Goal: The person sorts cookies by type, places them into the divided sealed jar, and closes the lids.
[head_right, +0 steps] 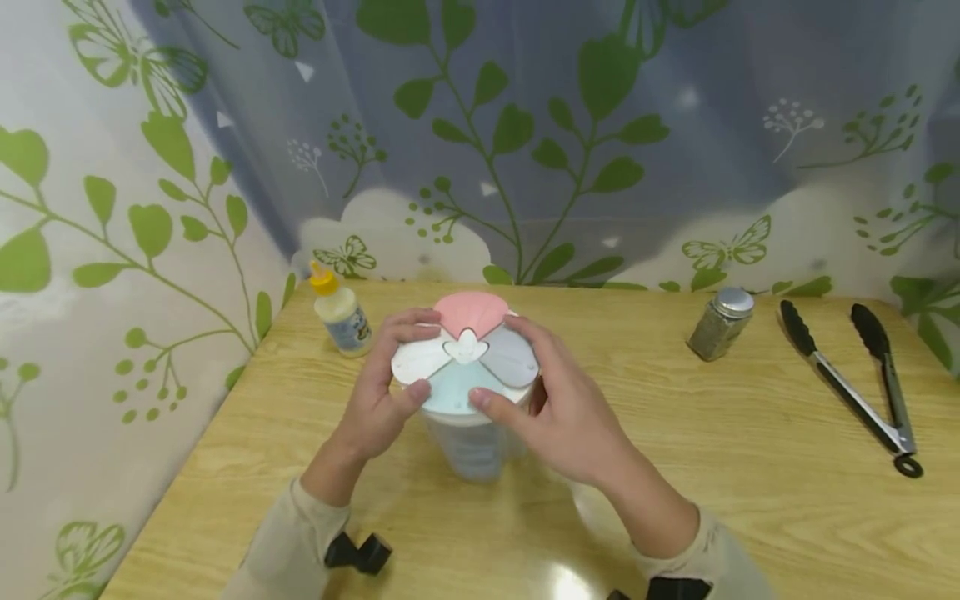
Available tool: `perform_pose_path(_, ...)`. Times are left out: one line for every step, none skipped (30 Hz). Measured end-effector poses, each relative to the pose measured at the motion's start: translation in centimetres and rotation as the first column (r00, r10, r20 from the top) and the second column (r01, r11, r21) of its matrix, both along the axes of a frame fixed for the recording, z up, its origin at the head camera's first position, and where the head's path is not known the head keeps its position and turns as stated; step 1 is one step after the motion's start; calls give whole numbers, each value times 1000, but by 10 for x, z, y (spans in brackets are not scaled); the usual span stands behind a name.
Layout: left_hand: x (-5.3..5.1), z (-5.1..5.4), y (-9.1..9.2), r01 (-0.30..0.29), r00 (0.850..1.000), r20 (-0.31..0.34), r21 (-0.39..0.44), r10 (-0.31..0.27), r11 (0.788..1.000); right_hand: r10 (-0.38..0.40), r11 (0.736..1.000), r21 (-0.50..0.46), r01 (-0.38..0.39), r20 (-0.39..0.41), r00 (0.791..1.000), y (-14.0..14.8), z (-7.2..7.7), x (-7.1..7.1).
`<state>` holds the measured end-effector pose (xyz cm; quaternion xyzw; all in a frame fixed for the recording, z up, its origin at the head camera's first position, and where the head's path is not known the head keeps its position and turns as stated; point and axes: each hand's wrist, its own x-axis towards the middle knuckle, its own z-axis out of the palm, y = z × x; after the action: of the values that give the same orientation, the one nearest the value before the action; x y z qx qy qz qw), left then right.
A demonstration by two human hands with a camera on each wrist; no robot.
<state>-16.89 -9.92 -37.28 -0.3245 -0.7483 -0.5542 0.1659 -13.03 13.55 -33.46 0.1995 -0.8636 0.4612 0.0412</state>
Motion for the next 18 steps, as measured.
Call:
perform_pose_path(0, -1, 0, 6, 1000, 2, 3, -6, 1000, 4, 1000, 1, -4, 13, 1000, 0, -1, 0)
perform_pose_path(-1, -2, 1, 14, 1000, 4, 11, -14, 1000, 8, 1000, -1, -8, 24, 1000, 1, -2, -1)
perform_pose_path(-1, -3, 1, 25, 1000, 8, 21, -25, 999, 9, 1000, -4, -9, 37, 999, 1, -3, -1)
perform_pose_path(-1, -4, 2, 33, 999, 10, 33, -33, 999, 13, 1000, -13, -13, 45, 999, 2, -3, -2)
perform_pose_path(-2, -5, 3, 39, 999, 11, 47, -39, 998, 17, 1000, -25, -15, 51, 999, 2, -4, -2)
perform_pose_path(-2, -6, 4, 47, 999, 15, 64, -48, 997, 27, 998, -50, -24, 55, 998, 2, -5, -3)
perform_pose_path(-2, -7, 5, 54, 998, 18, 80, -55, 995, 39, 997, -75, -35, 59, 997, 2, -6, -3)
perform_pose_path(-1, -8, 5, 57, 998, 19, 91, -59, 994, 52, 994, -101, -46, 63, 997, 2, -7, -4)
perform_pose_path(-1, -9, 5, 59, 998, 18, 101, -61, 993, 67, 990, -126, -58, 65, 996, 2, -9, -4)
perform_pose_path(0, -10, 5, 59, 998, 17, 111, -62, 992, 81, 986, -150, -70, 68, 994, 2, -10, -4)
perform_pose_path(0, -10, 6, 60, 998, 20, 117, -63, 991, 95, 981, -174, -82, 70, 993, 2, -11, -4)
perform_pose_path(1, -11, 6, 63, 998, 23, 122, -66, 991, 110, 976, -194, -93, 75, 991, 2, -12, -4)
perform_pose_path(2, -12, 6, 63, 997, 27, 123, -67, 990, 119, 973, -206, -100, 81, 990, 3, -13, -4)
perform_pose_path(2, -12, 5, 69, 997, 34, 126, -74, 990, 129, 970, -219, -107, 88, 988, 4, -14, -4)
perform_pose_path(3, -12, 5, 78, 995, 47, 131, -85, 988, 142, 966, -233, -115, 99, 985, 4, -15, -4)
perform_pose_path(4, -11, 4, 91, 993, 65, 137, -101, 986, 154, 961, -247, -123, 112, 982, 5, -16, -4)
perform_pose_path(4, -10, 3, 101, 989, 89, 143, -115, 985, 168, 957, -260, -130, 127, 978, 6, -16, -5)
perform_pose_path(5, -9, 1, 115, 984, 115, 151, -133, 982, 181, 953, -271, -138, 143, 973, 8, -16, -6)
